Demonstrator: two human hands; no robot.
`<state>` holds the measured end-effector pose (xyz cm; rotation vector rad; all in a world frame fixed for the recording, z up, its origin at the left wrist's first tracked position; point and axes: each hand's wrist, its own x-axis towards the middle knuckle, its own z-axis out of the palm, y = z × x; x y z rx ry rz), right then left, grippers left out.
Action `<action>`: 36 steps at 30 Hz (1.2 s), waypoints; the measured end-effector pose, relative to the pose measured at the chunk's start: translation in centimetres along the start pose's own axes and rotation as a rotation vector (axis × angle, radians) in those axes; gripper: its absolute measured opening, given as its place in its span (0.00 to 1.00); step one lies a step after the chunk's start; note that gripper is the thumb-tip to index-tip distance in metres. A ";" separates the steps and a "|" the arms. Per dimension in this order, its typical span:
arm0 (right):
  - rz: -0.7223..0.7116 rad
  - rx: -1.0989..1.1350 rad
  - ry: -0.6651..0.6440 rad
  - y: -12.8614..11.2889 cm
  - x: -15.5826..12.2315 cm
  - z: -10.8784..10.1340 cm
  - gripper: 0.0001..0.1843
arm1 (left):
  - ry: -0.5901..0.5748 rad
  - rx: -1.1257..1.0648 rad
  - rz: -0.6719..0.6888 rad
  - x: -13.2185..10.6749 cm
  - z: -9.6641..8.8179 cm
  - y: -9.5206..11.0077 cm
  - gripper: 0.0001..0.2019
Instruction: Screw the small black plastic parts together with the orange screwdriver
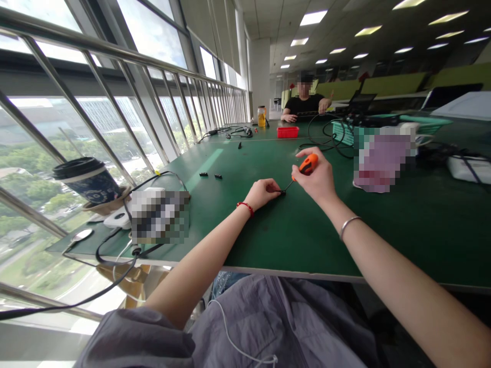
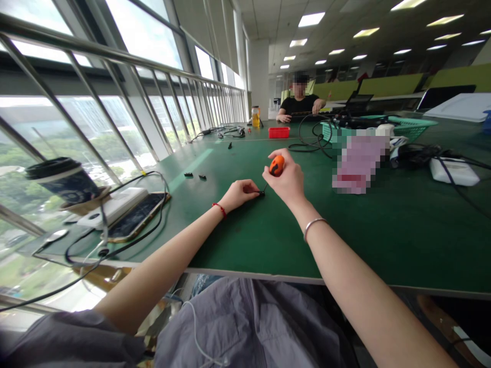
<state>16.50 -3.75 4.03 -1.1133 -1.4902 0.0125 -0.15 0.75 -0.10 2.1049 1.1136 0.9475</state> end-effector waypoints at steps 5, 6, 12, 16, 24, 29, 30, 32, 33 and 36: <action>0.013 -0.040 0.008 0.2 0.1 -0.3 0.19 | 0.000 0.015 0.003 -0.1 0.0 0.1 0.02; 0.022 -0.066 0.026 0.1 0.1 -0.3 0.18 | 0.001 0.020 0.004 -0.1 0.0 0.2 0.02; -0.001 -0.053 0.020 -0.4 0.1 -0.3 0.10 | 0.003 0.009 -0.003 -0.1 0.0 0.1 0.03; -0.023 -0.031 0.044 -0.2 0.0 -0.3 0.20 | 0.001 -0.031 -0.008 0.1 0.0 -0.2 0.03; -0.020 -0.093 0.119 -0.1 0.2 -0.5 0.13 | 0.009 -0.011 -0.006 0.1 0.1 -0.1 0.03; -0.092 -0.070 0.102 0.0 0.1 -0.5 0.19 | 0.009 0.006 0.000 0.1 0.1 -0.2 0.03; -0.098 -0.074 0.099 0.0 0.0 -0.5 0.20 | 0.006 0.004 0.000 0.1 0.1 -0.2 0.03; -0.080 -0.108 0.100 -0.1 0.0 -0.5 0.21 | 0.002 0.002 -0.001 0.1 0.1 -0.1 0.03; -0.057 -0.135 0.109 -0.2 0.1 -0.5 0.19 | -0.001 0.001 -0.001 0.1 0.1 0.0 0.03; 0.012 -0.169 0.132 -0.3 0.1 -0.5 0.15 | 0.000 0.007 0.001 0.0 0.0 0.0 0.03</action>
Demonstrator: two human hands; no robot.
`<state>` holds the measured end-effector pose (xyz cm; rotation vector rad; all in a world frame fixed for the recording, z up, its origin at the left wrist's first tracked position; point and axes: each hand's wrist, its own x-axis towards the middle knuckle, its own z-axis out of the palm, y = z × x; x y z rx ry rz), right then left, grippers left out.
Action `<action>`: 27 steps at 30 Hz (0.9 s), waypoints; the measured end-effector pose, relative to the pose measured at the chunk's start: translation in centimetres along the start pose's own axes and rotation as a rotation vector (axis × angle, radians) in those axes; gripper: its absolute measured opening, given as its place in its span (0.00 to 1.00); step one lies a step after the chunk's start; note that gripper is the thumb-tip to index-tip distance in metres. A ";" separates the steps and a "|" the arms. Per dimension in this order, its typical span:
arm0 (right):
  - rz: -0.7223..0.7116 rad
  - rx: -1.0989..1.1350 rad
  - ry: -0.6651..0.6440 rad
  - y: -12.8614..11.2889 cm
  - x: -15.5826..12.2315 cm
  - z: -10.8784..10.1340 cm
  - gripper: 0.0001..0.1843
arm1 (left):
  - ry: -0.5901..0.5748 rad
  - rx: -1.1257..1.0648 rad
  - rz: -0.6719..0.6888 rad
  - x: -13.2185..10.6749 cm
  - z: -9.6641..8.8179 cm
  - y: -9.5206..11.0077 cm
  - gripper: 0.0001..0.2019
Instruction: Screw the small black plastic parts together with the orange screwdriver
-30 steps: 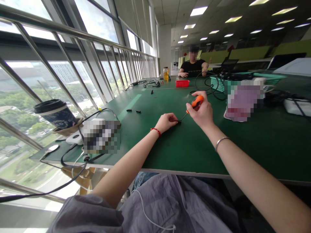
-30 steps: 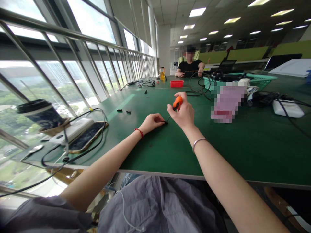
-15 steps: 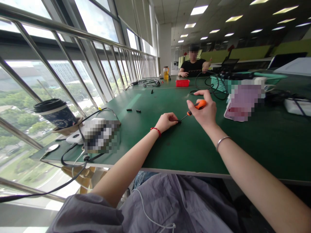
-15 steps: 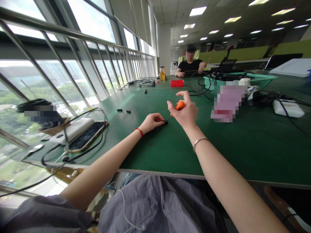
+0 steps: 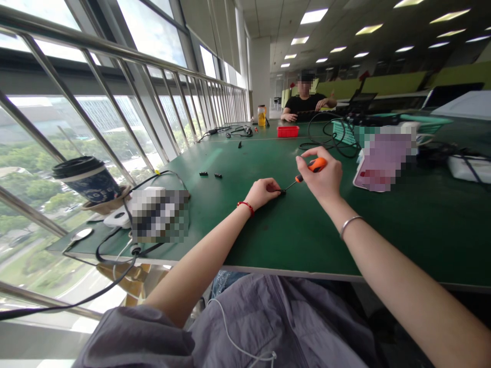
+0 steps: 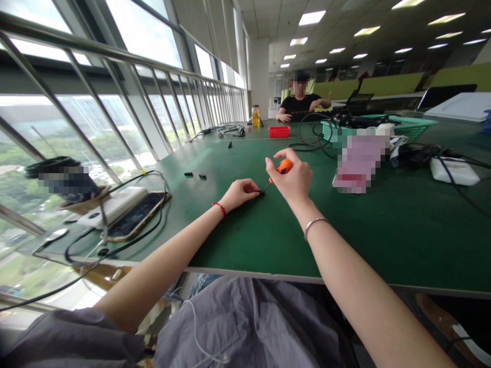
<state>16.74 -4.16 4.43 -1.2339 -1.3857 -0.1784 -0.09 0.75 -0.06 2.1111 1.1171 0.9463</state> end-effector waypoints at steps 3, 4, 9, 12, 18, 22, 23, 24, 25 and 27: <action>-0.015 0.057 -0.030 0.1 0.0 0.0 0.12 | 0.003 0.008 0.003 0.0 0.0 -0.1 0.03; -0.035 0.077 -0.037 0.2 0.0 0.0 0.12 | 0.002 0.008 0.004 0.0 0.0 -0.2 0.03; -0.077 0.111 -0.020 0.4 0.0 -0.1 0.21 | -0.001 0.012 0.004 0.1 0.0 -0.3 0.03; -0.012 0.070 -0.014 0.2 0.1 -0.1 0.14 | -0.004 0.019 0.006 0.1 0.1 -0.3 0.03; -0.026 0.116 -0.069 0.0 0.0 -0.1 0.11 | 0.002 0.044 0.004 0.0 0.1 -0.2 0.03; -0.063 0.135 -0.067 0.2 0.0 0.0 0.22 | 0.005 0.057 0.001 -0.1 0.0 0.1 0.03; -0.054 0.118 -0.063 0.1 0.0 0.0 0.22 | 0.006 0.061 0.002 -0.1 0.0 0.2 0.03; -0.039 0.094 -0.057 0.1 0.0 -0.1 0.20 | 0.008 0.064 0.004 -0.1 0.0 0.2 0.03; -0.023 0.072 -0.054 0.0 0.0 -0.1 0.17 | 0.009 0.066 0.005 -0.1 0.0 0.2 0.03; -0.001 0.062 -0.064 -0.1 0.0 -0.1 0.14 | 0.010 0.067 0.007 -0.1 0.0 0.2 0.03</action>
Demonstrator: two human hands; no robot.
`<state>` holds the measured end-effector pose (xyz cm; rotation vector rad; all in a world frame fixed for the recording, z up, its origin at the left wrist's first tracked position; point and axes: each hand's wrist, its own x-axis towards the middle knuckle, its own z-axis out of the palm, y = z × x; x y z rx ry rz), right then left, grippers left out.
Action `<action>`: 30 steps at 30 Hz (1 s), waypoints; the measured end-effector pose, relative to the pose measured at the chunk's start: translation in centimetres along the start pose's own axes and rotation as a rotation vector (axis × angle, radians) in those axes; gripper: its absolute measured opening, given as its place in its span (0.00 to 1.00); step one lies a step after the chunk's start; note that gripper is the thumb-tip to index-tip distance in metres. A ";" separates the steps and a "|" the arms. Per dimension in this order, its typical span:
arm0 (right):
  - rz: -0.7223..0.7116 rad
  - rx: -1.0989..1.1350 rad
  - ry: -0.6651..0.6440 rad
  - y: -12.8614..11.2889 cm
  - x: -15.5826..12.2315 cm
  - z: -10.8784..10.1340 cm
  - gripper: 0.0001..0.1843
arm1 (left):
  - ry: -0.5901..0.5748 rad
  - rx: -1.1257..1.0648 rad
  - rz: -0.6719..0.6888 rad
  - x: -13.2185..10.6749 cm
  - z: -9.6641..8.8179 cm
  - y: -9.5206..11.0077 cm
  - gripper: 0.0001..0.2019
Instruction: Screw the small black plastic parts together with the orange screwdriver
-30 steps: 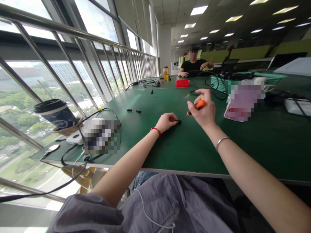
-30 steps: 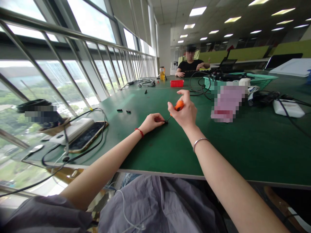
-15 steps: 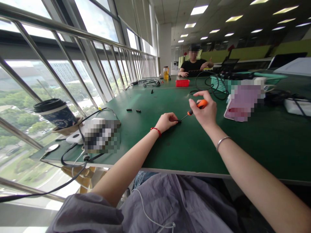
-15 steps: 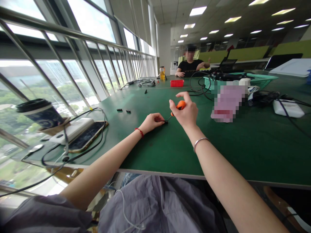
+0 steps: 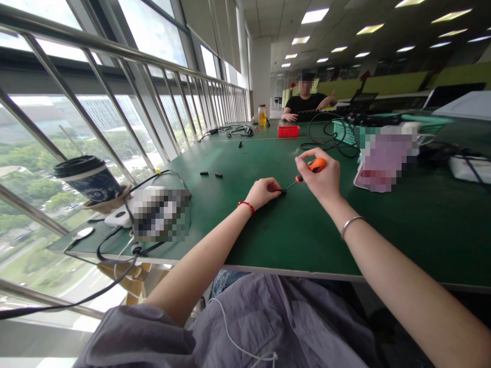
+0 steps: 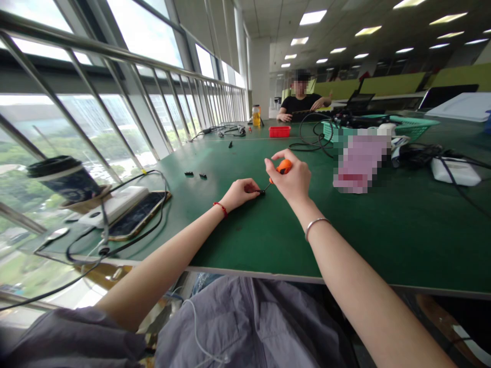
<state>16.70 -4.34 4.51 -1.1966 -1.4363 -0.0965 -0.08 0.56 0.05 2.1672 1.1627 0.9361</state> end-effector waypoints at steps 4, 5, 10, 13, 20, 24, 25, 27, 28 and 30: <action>-0.031 0.056 -0.033 0.0 -0.1 0.0 0.12 | 0.000 0.007 -0.003 0.0 0.0 -0.1 0.03; -0.048 0.073 -0.031 0.1 -0.1 0.1 0.15 | 0.001 0.010 -0.004 0.0 0.0 0.0 0.03; -0.019 0.048 -0.012 0.2 0.0 0.1 0.24 | -0.001 0.014 -0.007 -0.1 -0.1 0.2 0.02; 0.028 -0.014 -0.020 -0.2 0.1 0.0 0.17 | -0.002 0.013 -0.004 -0.1 -0.1 0.2 0.03; -0.066 0.072 -0.059 0.0 -0.1 0.1 0.16 | 0.000 0.034 0.002 0.1 0.1 -0.3 0.04; -0.064 0.084 -0.029 0.1 -0.1 0.1 0.24 | 0.007 0.047 0.008 0.1 0.1 -0.3 0.04; -0.046 0.062 -0.018 0.1 0.0 0.1 0.22 | 0.007 0.048 0.010 0.1 0.1 -0.3 0.04; -0.011 0.027 -0.016 -0.1 0.0 0.0 0.17 | 0.008 0.047 0.013 0.0 0.1 -0.3 0.04; -0.002 0.025 -0.027 -0.2 0.0 0.0 0.16 | 0.009 0.046 0.013 0.0 0.1 -0.2 0.04; -0.014 0.038 -0.048 -0.2 -0.1 0.0 0.14 | 0.009 0.046 0.011 0.0 0.1 -0.2 0.04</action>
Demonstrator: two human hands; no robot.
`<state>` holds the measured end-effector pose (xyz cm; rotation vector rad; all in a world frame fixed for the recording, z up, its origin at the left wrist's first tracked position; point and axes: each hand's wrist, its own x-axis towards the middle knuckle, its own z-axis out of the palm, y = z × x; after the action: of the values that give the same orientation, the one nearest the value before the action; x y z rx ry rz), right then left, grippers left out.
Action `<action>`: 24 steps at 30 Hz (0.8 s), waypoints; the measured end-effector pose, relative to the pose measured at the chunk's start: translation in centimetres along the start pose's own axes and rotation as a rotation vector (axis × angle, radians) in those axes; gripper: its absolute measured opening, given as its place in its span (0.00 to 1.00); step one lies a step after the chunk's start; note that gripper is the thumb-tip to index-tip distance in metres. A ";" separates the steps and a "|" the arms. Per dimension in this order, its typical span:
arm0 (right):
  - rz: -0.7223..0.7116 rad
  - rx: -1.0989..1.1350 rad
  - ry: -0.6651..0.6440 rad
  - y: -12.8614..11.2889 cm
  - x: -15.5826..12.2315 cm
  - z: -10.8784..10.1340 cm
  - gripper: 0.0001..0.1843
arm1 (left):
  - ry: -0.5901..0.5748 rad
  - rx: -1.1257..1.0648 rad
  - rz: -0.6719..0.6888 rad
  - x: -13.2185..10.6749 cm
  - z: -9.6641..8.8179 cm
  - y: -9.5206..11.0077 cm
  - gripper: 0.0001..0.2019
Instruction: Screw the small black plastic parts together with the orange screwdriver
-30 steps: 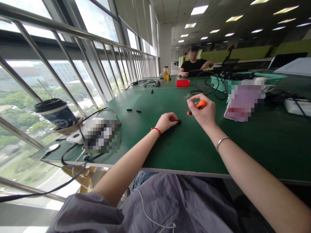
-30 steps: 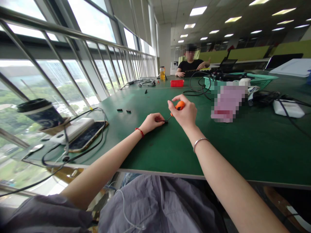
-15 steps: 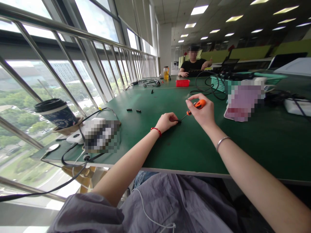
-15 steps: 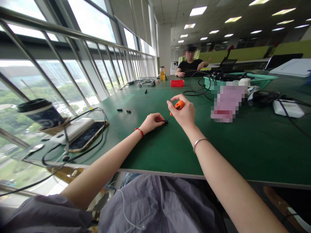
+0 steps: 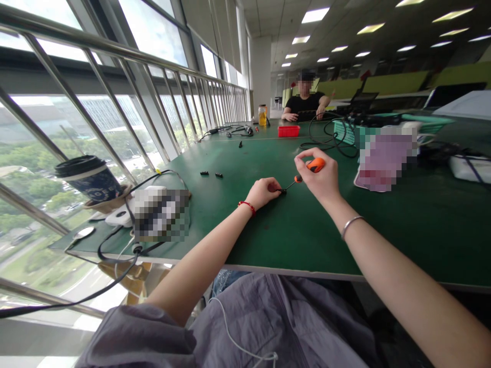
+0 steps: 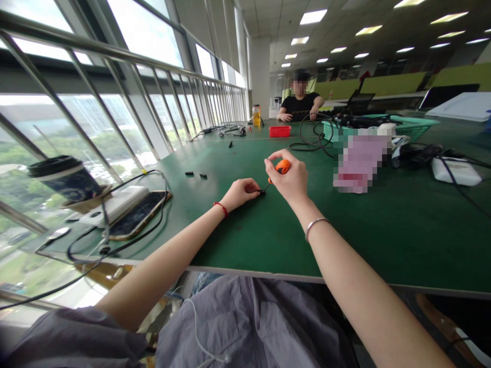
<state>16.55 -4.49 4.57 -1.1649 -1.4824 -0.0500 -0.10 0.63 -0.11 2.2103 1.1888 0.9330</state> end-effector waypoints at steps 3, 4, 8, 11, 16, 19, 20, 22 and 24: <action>-0.049 0.029 0.005 0.1 0.0 0.1 0.14 | -0.001 0.004 -0.003 0.0 0.0 0.2 0.03; -0.057 0.041 0.012 0.2 0.0 0.1 0.17 | -0.001 0.006 -0.003 0.0 0.0 0.2 0.03; -0.026 0.033 0.032 0.1 0.1 0.0 0.21 | 0.003 0.020 -0.001 -0.1 -0.1 0.3 0.03; 0.014 -0.008 0.020 -0.1 0.0 -0.1 0.17 | 0.003 0.031 0.004 0.0 -0.1 0.2 0.03; -0.030 0.019 0.006 0.0 -0.1 0.1 0.13 | -0.001 0.029 -0.007 0.0 0.0 0.1 0.04; -0.063 0.040 0.039 0.3 0.0 0.2 0.22 | 0.001 0.029 -0.010 0.0 0.0 0.2 0.04; -0.061 0.029 0.048 0.4 0.0 0.2 0.22 | 0.001 0.030 -0.009 0.0 0.0 0.2 0.04; -0.034 -0.009 0.059 0.3 0.1 0.2 0.19 | 0.000 0.036 -0.007 -0.1 0.0 0.2 0.04; -0.012 -0.029 0.048 0.1 0.1 0.1 0.16 | 0.000 0.043 -0.006 -0.1 -0.1 0.2 0.04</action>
<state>16.54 -4.33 4.54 -1.1700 -1.4505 -0.1077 -0.05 0.43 0.06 2.2392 1.2264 0.9129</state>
